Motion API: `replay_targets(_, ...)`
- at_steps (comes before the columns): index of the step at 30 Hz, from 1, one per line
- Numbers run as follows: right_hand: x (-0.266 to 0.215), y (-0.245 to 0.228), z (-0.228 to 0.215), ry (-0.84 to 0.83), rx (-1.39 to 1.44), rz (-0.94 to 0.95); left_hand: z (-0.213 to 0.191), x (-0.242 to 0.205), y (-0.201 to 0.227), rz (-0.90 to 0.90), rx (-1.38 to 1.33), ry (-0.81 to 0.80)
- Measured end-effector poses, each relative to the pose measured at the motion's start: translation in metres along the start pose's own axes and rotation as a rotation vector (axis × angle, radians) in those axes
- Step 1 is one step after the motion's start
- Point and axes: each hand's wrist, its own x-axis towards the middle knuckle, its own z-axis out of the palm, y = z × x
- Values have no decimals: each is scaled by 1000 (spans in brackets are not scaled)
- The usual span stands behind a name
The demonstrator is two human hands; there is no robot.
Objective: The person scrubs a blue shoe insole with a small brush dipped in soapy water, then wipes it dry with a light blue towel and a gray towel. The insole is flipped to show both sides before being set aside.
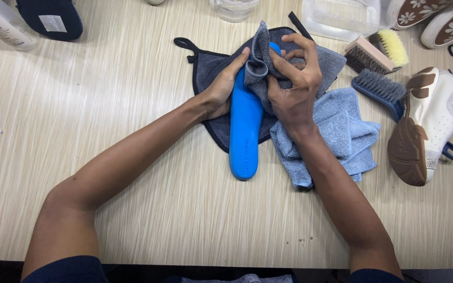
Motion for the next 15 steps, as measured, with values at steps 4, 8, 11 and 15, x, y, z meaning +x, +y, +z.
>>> replay_targets(4, 1, 21, -5, 59, 15, 67, -10, 1, -5, -30, 135, 2)
replay_targets(8, 1, 9, -15, 64, 134, 79, -18, 2, 3, 267, -46, -125)
replay_targets(11, -10, -14, -16, -209, 45, -103, -32, 7, 2, 292, -160, -123)
replay_targets(15, -23, -38, -17, -567, -225, -221, -32, 5, 1, 339, -155, -133)
